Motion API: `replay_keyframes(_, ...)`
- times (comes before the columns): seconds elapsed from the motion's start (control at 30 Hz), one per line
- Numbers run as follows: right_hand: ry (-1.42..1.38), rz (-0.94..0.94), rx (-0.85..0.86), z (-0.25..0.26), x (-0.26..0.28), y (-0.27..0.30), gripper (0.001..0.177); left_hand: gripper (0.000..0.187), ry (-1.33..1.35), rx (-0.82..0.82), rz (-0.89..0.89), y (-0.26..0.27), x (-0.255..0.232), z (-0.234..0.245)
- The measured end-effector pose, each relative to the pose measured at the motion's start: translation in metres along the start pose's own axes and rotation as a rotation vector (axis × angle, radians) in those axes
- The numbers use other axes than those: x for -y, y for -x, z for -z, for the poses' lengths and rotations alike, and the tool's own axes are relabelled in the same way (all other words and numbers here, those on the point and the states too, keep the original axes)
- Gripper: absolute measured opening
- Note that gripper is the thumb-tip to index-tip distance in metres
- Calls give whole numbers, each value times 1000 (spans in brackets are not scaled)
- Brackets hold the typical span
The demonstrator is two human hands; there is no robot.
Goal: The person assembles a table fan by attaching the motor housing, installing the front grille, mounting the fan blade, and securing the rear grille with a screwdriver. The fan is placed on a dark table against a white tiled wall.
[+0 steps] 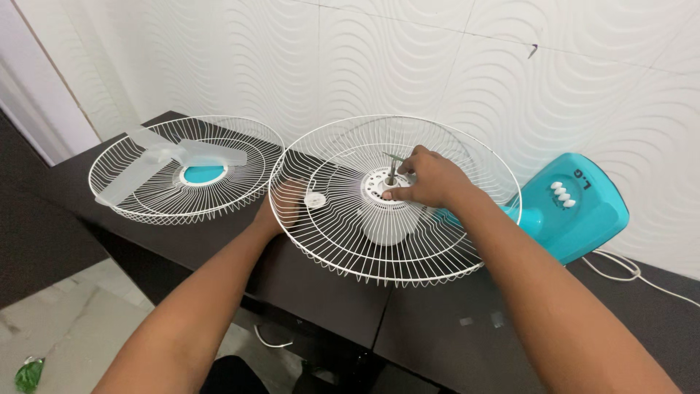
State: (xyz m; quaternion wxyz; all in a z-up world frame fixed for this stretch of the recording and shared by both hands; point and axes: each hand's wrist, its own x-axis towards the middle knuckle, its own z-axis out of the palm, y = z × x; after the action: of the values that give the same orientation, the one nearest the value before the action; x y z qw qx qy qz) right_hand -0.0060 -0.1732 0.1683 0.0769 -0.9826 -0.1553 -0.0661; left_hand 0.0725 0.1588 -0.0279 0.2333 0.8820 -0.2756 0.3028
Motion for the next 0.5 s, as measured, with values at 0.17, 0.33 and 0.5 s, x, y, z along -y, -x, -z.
replay_keyframes(0.17, -7, -1, 3, 0, -1, 0, 77, 15, -160, 4, 24, -7, 14, -12)
replay_keyframes(0.33, -14, 7, -11, -4, -5, -3, 78, 35, 287, -249, -57, 8, 0, -6)
replay_keyframes(0.5, -14, 74, -24, -14, -16, -10, 78, 37, 183, -304, 258, 48, -35, 18)
